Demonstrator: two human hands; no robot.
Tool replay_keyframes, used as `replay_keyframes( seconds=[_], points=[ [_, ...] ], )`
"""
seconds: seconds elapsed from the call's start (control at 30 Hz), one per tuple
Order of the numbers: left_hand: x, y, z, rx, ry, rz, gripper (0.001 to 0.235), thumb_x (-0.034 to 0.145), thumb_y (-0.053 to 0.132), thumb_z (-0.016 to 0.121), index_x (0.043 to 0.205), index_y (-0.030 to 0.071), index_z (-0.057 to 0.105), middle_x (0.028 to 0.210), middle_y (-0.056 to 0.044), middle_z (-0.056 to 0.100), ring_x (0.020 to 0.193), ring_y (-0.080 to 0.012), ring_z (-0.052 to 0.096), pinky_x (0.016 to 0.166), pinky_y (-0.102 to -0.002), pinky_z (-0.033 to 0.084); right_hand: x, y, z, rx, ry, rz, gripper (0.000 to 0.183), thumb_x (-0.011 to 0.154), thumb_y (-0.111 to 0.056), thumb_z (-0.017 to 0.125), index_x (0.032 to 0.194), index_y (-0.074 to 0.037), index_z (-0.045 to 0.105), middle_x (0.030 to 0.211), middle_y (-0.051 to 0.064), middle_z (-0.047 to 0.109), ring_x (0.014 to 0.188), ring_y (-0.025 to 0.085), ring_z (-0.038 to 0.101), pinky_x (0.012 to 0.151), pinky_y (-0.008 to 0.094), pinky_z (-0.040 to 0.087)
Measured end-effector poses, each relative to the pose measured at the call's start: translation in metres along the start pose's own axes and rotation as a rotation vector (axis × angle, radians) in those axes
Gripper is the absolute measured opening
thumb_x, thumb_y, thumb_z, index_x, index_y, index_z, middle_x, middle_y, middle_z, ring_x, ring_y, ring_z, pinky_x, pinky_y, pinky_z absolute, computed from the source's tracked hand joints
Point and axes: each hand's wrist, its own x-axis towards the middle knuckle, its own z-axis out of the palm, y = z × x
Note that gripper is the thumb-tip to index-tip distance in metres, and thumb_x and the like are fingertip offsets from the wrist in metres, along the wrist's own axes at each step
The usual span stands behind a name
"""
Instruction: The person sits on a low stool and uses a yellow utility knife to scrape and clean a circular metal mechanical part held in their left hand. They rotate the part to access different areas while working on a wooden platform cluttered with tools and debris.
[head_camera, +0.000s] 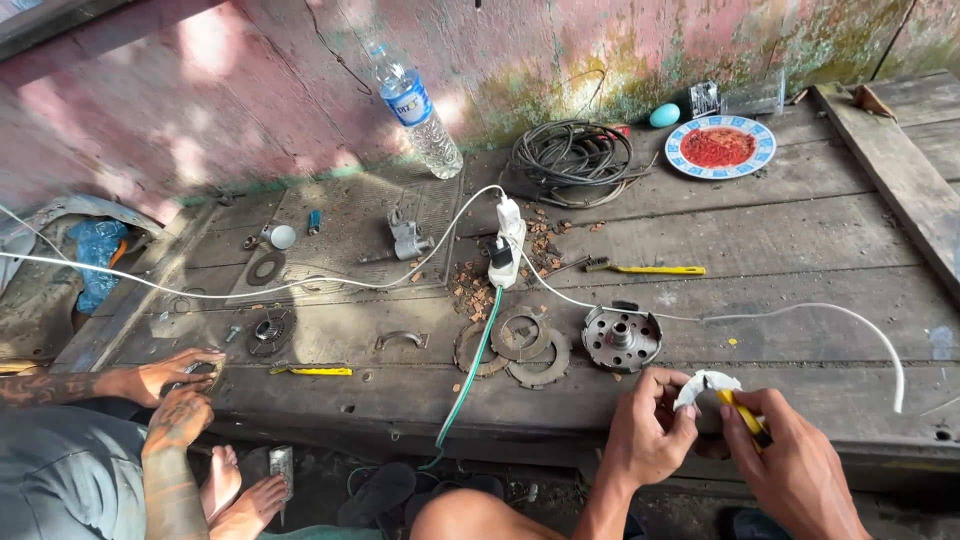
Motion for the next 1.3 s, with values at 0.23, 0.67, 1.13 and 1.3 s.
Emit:
replay_keyframes(
  seconds=[0.23, 0.67, 1.13, 1.3],
  points=[
    [-0.001, -0.002, -0.001, -0.013, -0.011, 0.016, 0.027, 0.096, 0.015, 0.059, 0.121, 0.007, 0.055, 0.092, -0.006, 0.071, 0.084, -0.0208, 0.067, 0.079, -0.038, 0.055, -0.001, 0.009, 0.010, 0.046, 0.016, 0.059, 0.030, 0.093, -0.035, 0.067, 0.118, -0.017, 0.064, 0.089, 0.004, 0.082, 0.072, 0.033, 0.076, 0.070, 0.041, 0.054],
    [0.002, -0.001, -0.002, -0.033, -0.032, -0.041, 0.046, 0.094, 0.018, 0.063, 0.138, 0.005, 0.059, 0.114, -0.008, 0.070, 0.095, -0.0171, 0.065, 0.085, -0.030, 0.056, 0.006, 0.026, 0.028, 0.117, 0.188, -0.204, 0.028, 0.090, -0.027, 0.070, 0.116, -0.017, 0.069, 0.104, 0.000, 0.078, 0.077, 0.024, 0.072, 0.073, 0.036, 0.053],
    [0.003, -0.006, 0.000, -0.082, -0.051, -0.039, 0.034, 0.096, 0.016, 0.062, 0.127, 0.002, 0.059, 0.110, -0.010, 0.072, 0.096, -0.0188, 0.070, 0.086, -0.031, 0.058, -0.013, -0.023, -0.006, 0.109, 0.278, -0.529, 0.015, 0.097, -0.014, 0.065, 0.109, -0.006, 0.064, 0.080, 0.006, 0.058, 0.056, 0.024, 0.057, 0.051, 0.037, 0.045],
    [0.000, -0.011, 0.003, -0.131, -0.011, -0.006, 0.034, 0.098, 0.016, 0.061, 0.128, 0.001, 0.058, 0.107, -0.010, 0.068, 0.095, -0.0179, 0.070, 0.085, -0.030, 0.058, -0.009, -0.017, -0.008, 0.037, 0.335, -0.402, 0.015, 0.096, -0.015, 0.065, 0.110, -0.010, 0.067, 0.084, 0.003, 0.062, 0.051, 0.024, 0.056, 0.049, 0.038, 0.045]
  ],
)
